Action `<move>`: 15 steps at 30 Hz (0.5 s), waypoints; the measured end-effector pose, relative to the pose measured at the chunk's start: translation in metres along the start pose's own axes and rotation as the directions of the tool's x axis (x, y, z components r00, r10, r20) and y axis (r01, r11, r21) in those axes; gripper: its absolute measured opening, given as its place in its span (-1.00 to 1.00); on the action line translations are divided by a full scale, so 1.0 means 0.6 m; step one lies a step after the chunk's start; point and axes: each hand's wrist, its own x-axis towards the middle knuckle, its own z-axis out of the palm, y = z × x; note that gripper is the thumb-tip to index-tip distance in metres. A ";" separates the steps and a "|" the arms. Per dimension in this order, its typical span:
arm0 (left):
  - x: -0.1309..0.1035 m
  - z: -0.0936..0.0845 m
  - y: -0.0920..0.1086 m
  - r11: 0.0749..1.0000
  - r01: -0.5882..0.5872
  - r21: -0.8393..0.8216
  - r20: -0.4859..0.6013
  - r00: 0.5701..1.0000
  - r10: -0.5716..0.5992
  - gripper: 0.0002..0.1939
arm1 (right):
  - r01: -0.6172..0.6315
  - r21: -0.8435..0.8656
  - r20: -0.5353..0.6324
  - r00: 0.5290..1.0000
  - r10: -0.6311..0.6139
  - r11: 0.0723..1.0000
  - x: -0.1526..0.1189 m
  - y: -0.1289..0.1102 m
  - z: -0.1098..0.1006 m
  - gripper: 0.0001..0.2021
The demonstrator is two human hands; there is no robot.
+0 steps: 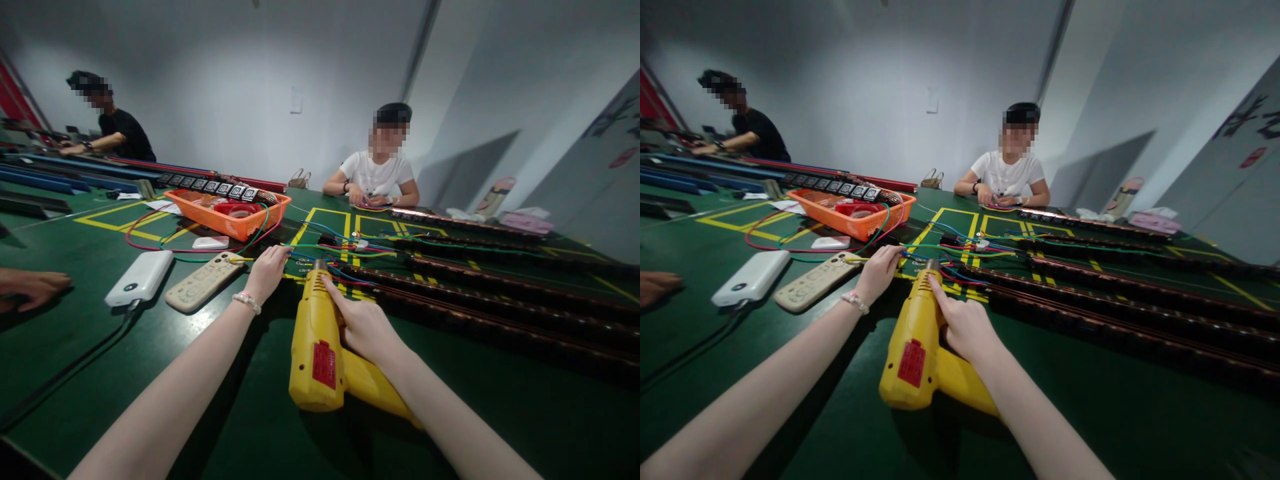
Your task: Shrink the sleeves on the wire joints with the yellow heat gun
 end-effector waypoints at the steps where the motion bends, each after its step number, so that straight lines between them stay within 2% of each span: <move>1: -0.001 -0.001 0.001 1.000 0.025 0.009 -0.009 1.000 -0.025 -0.75 | -0.011 0.005 0.009 1.000 0.011 1.000 -0.005 0.005 0.001 -0.14; 6: -0.005 -0.004 0.003 0.994 0.096 0.061 -0.005 0.995 -0.096 -0.77 | -0.039 0.034 0.039 0.999 0.038 0.999 -0.032 0.029 0.004 -0.14; 15: -0.005 -0.001 0.007 0.987 0.134 -0.092 0.011 0.991 -0.134 -0.79 | -0.138 0.055 0.054 0.989 0.135 0.989 -0.087 0.072 0.002 -0.23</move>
